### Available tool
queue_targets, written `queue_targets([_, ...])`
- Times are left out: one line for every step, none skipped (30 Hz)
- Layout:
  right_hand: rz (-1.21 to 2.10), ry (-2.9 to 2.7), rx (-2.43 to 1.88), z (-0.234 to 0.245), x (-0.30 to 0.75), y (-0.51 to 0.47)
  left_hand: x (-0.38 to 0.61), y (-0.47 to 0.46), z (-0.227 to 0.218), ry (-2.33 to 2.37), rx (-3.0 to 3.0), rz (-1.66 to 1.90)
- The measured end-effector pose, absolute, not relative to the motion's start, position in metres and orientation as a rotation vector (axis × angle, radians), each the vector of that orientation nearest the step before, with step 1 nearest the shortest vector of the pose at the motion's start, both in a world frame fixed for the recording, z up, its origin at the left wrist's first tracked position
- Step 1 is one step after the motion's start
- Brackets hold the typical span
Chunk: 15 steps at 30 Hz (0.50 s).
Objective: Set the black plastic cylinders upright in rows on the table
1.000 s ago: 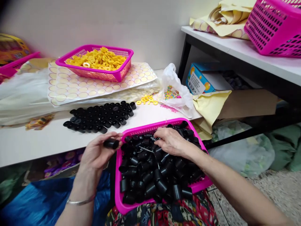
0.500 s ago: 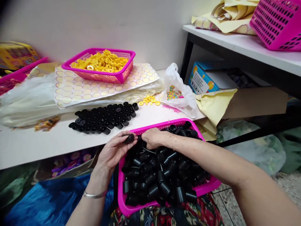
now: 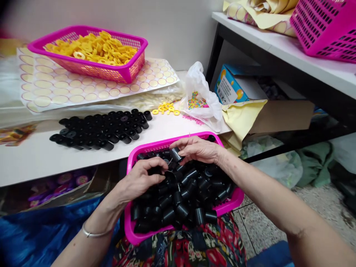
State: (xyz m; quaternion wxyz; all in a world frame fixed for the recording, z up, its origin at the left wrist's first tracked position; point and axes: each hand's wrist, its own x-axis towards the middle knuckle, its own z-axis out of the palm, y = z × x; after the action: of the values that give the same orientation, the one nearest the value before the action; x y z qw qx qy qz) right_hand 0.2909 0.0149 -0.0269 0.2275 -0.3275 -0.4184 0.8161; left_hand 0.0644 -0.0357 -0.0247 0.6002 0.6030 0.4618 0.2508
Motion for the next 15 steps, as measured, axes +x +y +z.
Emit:
queue_targets([2.231,-1.149,-0.904,-0.023,0.294,0.012,0.069,-0.037,-0.025,1.077,1.516,0.564])
queue_targets([2.211,-1.150,-0.914,-0.019,0.297,0.010,0.073,-0.038,-0.026,1.086,1.630,0.554])
queue_targets([2.189,-1.152,-0.930,-0.015,0.300,0.009,0.078,-0.038,-0.028,1.103,1.730,0.546])
queue_targets([2.164,-1.153,-0.948,-0.011,0.302,0.007,0.082,-0.039,-0.031,1.134,1.813,0.535])
queue_targets([2.135,-1.151,-0.969,-0.007,0.304,0.006,0.086,-0.040,-0.034,1.171,1.877,0.519])
queue_targets([2.099,-1.149,-0.991,-0.004,0.305,0.003,0.090,-0.040,-0.037,1.209,1.921,0.502])
queue_targets([2.055,-1.145,-1.011,-0.001,0.305,0.001,0.093,-0.041,-0.039,1.233,1.945,0.484])
queue_targets([1.999,-1.140,-1.031,0.001,0.305,-0.003,0.095,-0.041,-0.041,1.238,1.944,0.470])
queue_targets([1.938,-1.138,-1.051,0.003,0.305,-0.008,0.095,-0.041,-0.041,1.232,1.905,0.469])
queue_targets([1.873,-1.135,-1.066,0.004,0.304,-0.013,0.095,-0.041,-0.041,1.217,1.824,0.483])
queue_targets([1.805,-1.132,-1.072,0.004,0.302,-0.020,0.093,-0.041,-0.040,1.197,1.702,0.509])
queue_targets([1.740,-1.127,-1.070,0.003,0.301,-0.026,0.090,-0.040,-0.038,1.172,1.549,0.544])
queue_targets([1.682,-1.123,-1.060,0.002,0.299,-0.033,0.087,-0.040,-0.035,1.142,1.381,0.583])
queue_targets([1.636,-1.122,-1.043,0.000,0.297,-0.040,0.084,-0.040,-0.032,1.109,1.217,0.626])
queue_targets([1.603,-1.122,-1.025,-0.003,0.294,-0.047,0.081,-0.040,-0.029,1.072,1.075,0.672])
